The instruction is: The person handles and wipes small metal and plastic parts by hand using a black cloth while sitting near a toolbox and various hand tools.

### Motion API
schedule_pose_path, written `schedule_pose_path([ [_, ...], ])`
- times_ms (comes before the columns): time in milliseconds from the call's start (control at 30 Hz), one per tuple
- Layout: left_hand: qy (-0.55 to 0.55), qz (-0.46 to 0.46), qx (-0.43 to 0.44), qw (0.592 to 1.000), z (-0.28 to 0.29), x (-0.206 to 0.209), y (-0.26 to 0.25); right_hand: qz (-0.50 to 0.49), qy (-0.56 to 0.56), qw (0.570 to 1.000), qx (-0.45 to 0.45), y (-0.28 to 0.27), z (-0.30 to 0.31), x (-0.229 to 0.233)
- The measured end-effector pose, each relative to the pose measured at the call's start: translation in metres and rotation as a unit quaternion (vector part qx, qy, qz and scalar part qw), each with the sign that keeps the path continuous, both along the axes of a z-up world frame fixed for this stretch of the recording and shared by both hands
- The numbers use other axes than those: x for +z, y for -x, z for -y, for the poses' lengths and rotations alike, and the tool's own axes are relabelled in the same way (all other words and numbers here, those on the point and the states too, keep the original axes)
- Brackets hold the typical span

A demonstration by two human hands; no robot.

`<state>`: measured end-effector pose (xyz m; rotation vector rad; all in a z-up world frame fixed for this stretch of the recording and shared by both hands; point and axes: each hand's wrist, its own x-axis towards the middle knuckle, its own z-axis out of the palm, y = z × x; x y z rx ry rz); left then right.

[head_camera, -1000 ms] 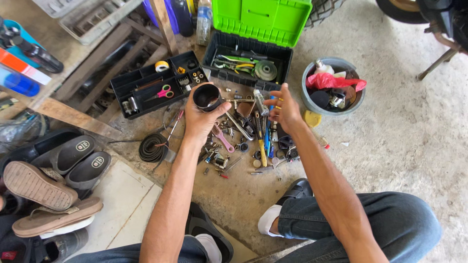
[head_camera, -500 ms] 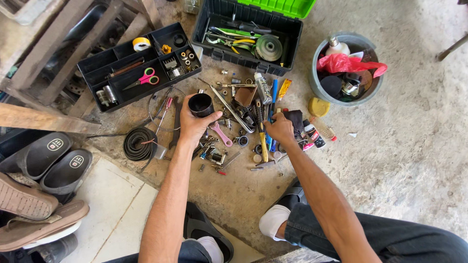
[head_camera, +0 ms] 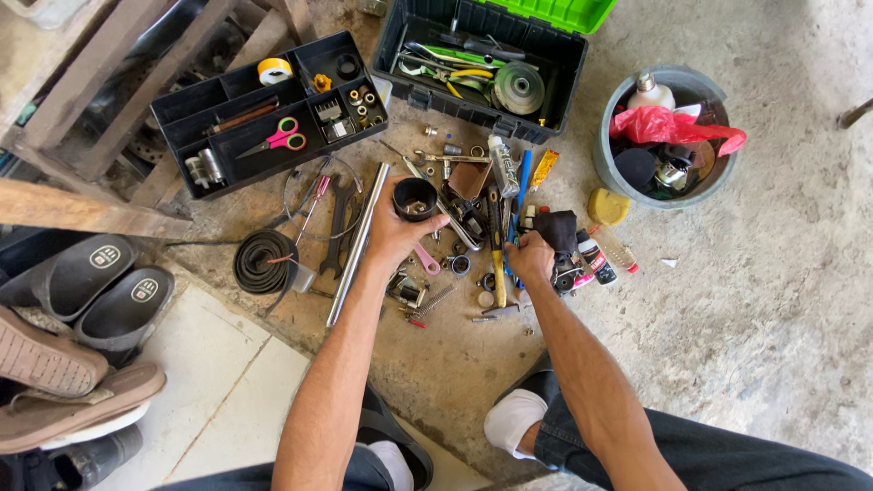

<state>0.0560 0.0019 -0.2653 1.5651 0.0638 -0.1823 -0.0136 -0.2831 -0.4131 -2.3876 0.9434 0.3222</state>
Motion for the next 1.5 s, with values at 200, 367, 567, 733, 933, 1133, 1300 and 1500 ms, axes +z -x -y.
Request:
schedule_pose_path([
  [200,-0.015,0.115,0.000,0.993,0.005,0.042,0.003,0.096,-0.021,0.995,0.020,0.001,0.021,-0.009],
  [367,-0.091,0.269,-0.031,0.958,0.001,0.108,-0.002,0.175,-0.061,0.982,0.037,-0.040,0.049,0.047],
  [567,-0.187,0.381,-0.040,0.905,-0.002,0.192,-0.010,0.271,-0.084,0.951,0.122,-0.079,0.042,0.209],
  [733,-0.254,0.446,-0.053,0.857,-0.009,0.243,-0.015,0.350,-0.041,0.906,0.233,-0.064,0.019,0.361],
  [933,-0.374,0.471,-0.043,0.798,-0.022,0.277,0.012,0.467,0.060,0.808,0.353,-0.013,-0.017,0.452],
  [1133,-0.413,0.490,-0.021,0.767,-0.035,0.282,0.031,0.430,0.029,0.779,0.456,0.018,-0.046,0.460],
  [1300,-0.422,0.493,-0.039,0.760,-0.031,0.285,0.036,0.372,-0.018,0.796,0.477,0.023,-0.066,0.453],
  [1500,-0.487,0.503,-0.047,0.712,-0.025,0.285,0.042,0.422,0.100,0.774,0.461,0.021,-0.072,0.450],
])
